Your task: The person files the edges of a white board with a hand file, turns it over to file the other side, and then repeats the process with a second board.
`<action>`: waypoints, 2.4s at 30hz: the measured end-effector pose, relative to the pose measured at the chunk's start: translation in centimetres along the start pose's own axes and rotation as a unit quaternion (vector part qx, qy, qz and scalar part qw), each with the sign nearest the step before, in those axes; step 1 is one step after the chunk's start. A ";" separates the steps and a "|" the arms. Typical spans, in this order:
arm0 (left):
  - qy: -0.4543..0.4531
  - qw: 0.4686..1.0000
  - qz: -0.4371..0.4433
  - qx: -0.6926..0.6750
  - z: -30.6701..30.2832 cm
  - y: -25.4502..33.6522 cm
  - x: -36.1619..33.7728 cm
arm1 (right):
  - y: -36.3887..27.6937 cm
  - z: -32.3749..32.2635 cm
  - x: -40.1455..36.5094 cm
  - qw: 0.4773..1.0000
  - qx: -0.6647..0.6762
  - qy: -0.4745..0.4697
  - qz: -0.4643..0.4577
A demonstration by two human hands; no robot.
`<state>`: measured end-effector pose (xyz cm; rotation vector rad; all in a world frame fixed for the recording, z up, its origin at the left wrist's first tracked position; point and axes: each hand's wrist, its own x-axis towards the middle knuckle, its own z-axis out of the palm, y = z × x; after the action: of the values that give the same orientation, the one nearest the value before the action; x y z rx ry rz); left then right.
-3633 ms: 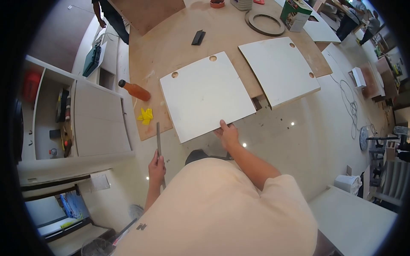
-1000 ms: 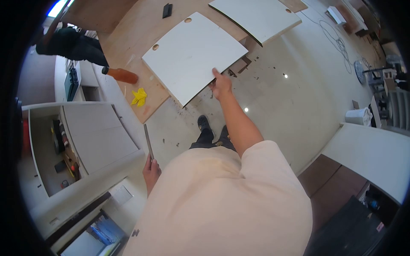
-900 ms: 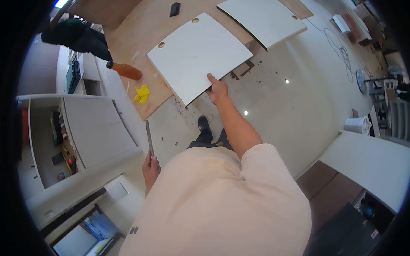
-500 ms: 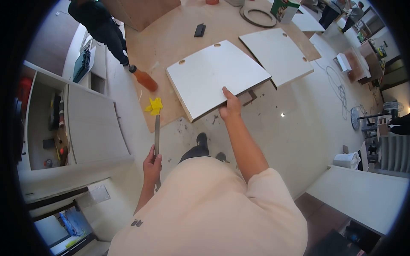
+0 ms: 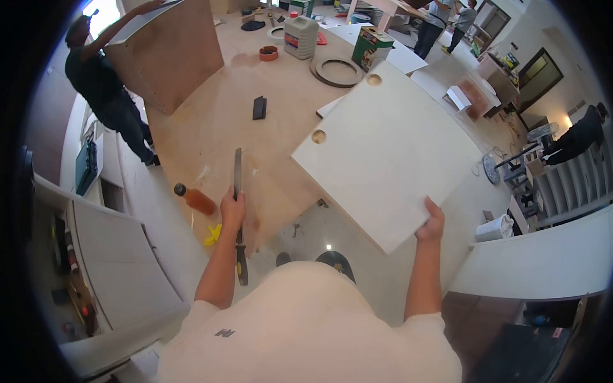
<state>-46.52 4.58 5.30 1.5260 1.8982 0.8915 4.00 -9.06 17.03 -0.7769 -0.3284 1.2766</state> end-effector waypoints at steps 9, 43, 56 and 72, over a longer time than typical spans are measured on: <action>0.033 0.975 -0.064 0.212 6.8 0.7 17.9 | -4.0 -9.6 -2.7 0.992 0.000 0.083 -0.099; 0.109 0.787 -0.141 -0.590 6.0 11.6 -3.2 | 4.1 8.9 26.2 0.841 -0.393 -0.260 0.266; 0.410 0.673 -0.204 -0.580 12.1 6.8 -18.1 | 20.8 18.6 25.5 0.609 -0.656 -0.416 0.163; 0.492 0.492 -0.235 -0.679 22.7 11.2 -19.5 | 32.3 22.1 25.5 0.380 -0.694 -0.607 -0.077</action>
<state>-18.32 -9.27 -0.34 -0.6360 1.0561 2.3334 -25.88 25.05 5.84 -0.8621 -2.9274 0.8692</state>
